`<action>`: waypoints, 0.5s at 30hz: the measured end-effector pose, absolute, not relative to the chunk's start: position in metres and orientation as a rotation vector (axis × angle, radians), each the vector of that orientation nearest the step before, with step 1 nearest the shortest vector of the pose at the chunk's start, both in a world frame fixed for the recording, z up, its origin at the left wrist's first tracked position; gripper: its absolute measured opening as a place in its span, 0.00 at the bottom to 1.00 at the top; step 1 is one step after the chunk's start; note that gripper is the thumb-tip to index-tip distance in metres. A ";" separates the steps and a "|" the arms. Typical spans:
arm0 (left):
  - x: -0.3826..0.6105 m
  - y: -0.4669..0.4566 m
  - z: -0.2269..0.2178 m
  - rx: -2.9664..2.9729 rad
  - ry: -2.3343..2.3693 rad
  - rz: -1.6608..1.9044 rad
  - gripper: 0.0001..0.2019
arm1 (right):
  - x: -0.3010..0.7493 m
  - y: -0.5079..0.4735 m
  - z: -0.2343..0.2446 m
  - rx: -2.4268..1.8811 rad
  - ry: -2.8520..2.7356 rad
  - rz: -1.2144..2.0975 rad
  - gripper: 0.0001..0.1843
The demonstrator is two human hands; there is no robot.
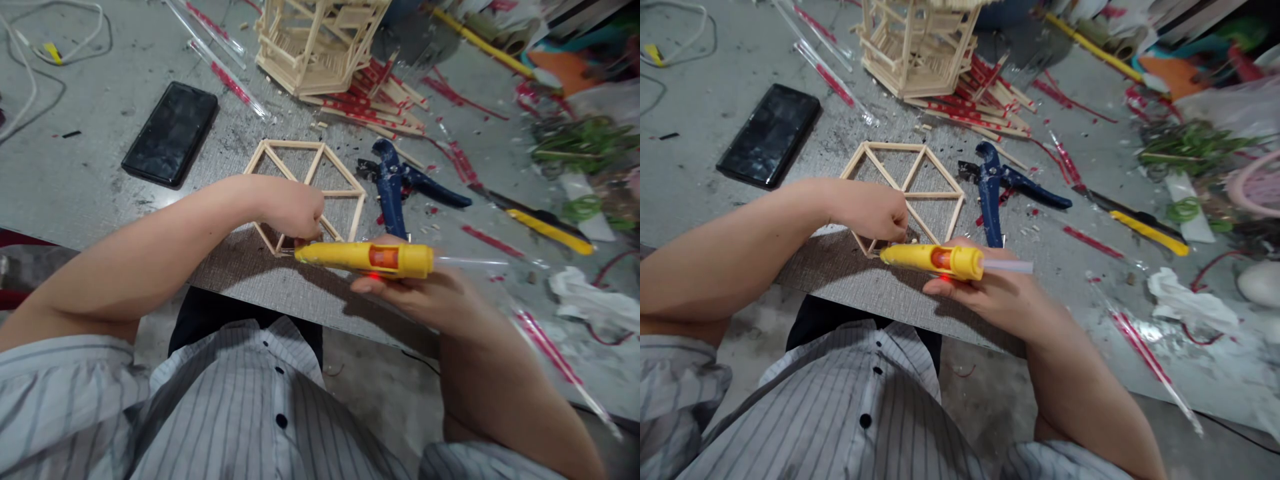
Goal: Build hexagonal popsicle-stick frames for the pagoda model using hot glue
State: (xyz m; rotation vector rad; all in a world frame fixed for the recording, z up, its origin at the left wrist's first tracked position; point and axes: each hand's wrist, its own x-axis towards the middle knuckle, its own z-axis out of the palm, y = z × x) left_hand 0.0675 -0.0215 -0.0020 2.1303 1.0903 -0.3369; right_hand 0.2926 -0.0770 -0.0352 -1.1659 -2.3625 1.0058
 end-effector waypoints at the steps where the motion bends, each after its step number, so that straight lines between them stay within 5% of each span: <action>1: 0.067 -0.022 -0.001 2.134 1.086 -0.332 0.12 | 0.293 -0.077 -0.035 -1.162 -2.367 0.999 0.27; 15: 0.067 -0.020 -0.004 2.132 1.077 -0.328 0.11 | 0.292 -0.071 -0.022 -1.118 -2.368 1.007 0.27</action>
